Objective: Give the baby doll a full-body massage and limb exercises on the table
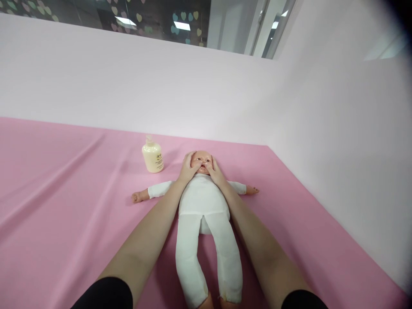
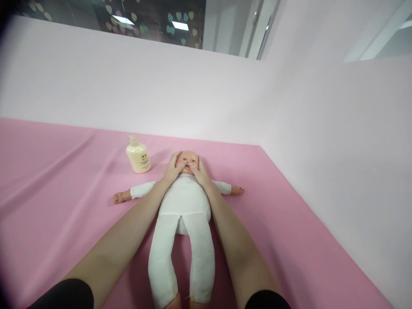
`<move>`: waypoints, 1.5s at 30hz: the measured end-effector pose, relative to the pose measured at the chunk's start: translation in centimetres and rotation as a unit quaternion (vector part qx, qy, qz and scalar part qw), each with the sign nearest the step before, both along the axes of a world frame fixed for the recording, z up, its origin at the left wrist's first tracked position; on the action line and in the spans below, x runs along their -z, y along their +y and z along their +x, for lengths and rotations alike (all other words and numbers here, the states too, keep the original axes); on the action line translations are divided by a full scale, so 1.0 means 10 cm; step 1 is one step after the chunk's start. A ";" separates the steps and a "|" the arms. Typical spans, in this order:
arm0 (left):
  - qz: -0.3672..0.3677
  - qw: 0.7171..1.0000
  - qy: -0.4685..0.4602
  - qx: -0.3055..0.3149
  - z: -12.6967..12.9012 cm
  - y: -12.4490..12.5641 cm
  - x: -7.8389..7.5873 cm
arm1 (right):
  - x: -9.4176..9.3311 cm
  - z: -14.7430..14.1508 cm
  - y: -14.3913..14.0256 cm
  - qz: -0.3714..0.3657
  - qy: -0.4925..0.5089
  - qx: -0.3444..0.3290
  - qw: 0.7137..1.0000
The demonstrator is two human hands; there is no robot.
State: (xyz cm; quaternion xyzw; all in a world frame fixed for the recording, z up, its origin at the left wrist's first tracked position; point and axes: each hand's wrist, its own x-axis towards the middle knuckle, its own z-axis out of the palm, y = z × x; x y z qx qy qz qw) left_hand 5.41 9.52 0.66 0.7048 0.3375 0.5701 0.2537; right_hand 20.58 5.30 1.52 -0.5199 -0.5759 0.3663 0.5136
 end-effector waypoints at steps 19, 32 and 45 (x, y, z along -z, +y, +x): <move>-0.037 0.997 -0.067 0.019 0.01 0.03 0.08 | 0.14 0.03 0.17 0.039 0.050 0.023 0.998; -0.059 0.994 -0.090 0.033 0.01 0.07 0.13 | 0.12 0.04 0.15 0.000 0.062 0.020 0.998; -0.107 0.975 -0.189 0.033 0.05 0.07 0.04 | 0.11 0.00 0.14 0.048 0.106 -0.026 0.993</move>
